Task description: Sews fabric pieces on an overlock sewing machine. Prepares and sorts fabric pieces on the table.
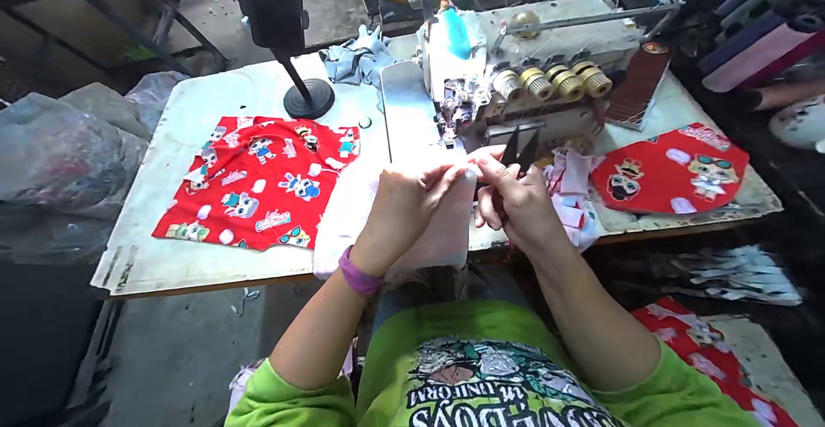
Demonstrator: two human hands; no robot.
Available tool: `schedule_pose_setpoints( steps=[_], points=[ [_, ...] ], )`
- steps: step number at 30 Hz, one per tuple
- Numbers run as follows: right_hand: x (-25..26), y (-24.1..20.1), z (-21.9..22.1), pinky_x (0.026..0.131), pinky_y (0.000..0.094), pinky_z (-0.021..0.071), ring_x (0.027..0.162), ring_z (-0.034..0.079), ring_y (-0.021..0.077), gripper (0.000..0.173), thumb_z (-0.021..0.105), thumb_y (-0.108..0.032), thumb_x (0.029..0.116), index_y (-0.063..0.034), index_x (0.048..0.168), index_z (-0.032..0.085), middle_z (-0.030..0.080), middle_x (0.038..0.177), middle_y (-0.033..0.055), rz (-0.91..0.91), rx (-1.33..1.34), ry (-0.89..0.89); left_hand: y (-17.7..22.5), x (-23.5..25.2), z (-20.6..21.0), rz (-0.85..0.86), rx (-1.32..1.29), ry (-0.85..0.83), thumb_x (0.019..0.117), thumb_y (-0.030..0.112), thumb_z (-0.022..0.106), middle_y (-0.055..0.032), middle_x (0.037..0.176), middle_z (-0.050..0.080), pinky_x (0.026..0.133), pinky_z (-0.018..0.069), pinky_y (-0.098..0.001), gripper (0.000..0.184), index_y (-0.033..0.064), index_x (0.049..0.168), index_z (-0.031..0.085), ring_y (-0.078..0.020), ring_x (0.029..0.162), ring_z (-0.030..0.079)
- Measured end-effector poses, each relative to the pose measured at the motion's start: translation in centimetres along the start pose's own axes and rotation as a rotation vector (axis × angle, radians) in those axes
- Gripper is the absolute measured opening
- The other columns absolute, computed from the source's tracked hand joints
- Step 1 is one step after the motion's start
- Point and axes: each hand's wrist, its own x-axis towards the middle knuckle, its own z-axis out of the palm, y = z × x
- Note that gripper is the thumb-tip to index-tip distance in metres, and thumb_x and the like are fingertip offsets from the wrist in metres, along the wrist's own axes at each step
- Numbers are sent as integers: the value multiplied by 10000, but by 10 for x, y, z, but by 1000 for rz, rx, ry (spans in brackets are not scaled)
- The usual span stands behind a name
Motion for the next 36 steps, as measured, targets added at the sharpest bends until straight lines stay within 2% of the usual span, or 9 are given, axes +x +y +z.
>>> schedule_pose_setpoints(
  steps=[4,10,14,17,20,21,23,28,36],
  points=[
    [-5,1,-5,380,153,429,351,455,-7,160,654,-131,995,-125,840,611,499,467,-81,118,-153,-86,-2,0,2,56,111,-22,980,68,635,-105,830,722,718,526,-260,139,-6,973,753,-144,744,672],
    [-2,0,-4,388,154,458,366,477,5,114,625,11,974,-42,956,725,572,513,-31,-1,70,29,1,0,-9,-165,-256,-118,979,91,671,3,829,697,660,511,-114,94,24,1012,729,33,695,616],
    [-2,3,-3,402,149,457,392,499,6,102,674,22,932,-57,920,738,622,562,-17,-41,76,36,2,-2,-13,-233,-394,-134,957,28,680,6,831,699,655,531,-119,49,2,981,715,33,691,625],
    [1,8,-1,389,169,471,385,504,22,89,686,4,930,-82,938,707,621,571,-33,-97,58,80,6,1,-9,-113,-148,-118,985,34,629,-54,905,699,743,548,-161,109,-6,1037,716,-27,792,657],
    [1,30,-2,377,193,480,390,499,25,276,626,-119,994,-132,1259,551,563,614,-50,-121,-198,56,-12,4,12,-17,177,-82,994,48,606,-183,923,720,784,565,-417,160,-38,1046,730,-290,842,711],
    [-1,34,-3,390,201,476,408,498,29,469,626,-140,990,-128,1441,494,566,649,-24,-102,-292,28,-21,5,20,-10,215,-76,1001,65,607,-191,912,717,764,572,-447,163,-36,1035,730,-318,829,716],
    [-1,32,-7,449,178,488,477,519,3,614,644,-131,978,-88,1552,429,636,772,-1,-50,-423,-68,-31,8,25,-19,212,-55,993,73,622,-173,924,713,762,572,-422,165,-28,1061,733,-291,822,708],
    [7,20,-10,396,171,485,382,497,18,666,597,5,943,-79,1558,356,503,549,-62,123,-154,-43,-32,21,22,-156,77,-72,985,32,586,-130,899,645,623,494,-292,305,-38,1282,595,-173,680,577],
    [-9,38,-6,354,193,478,358,468,31,289,600,4,996,-94,1245,491,558,611,-40,132,-22,62,-43,34,32,-211,62,60,939,83,662,-86,900,694,808,515,-314,298,-13,1221,639,-168,844,654]
  ],
)
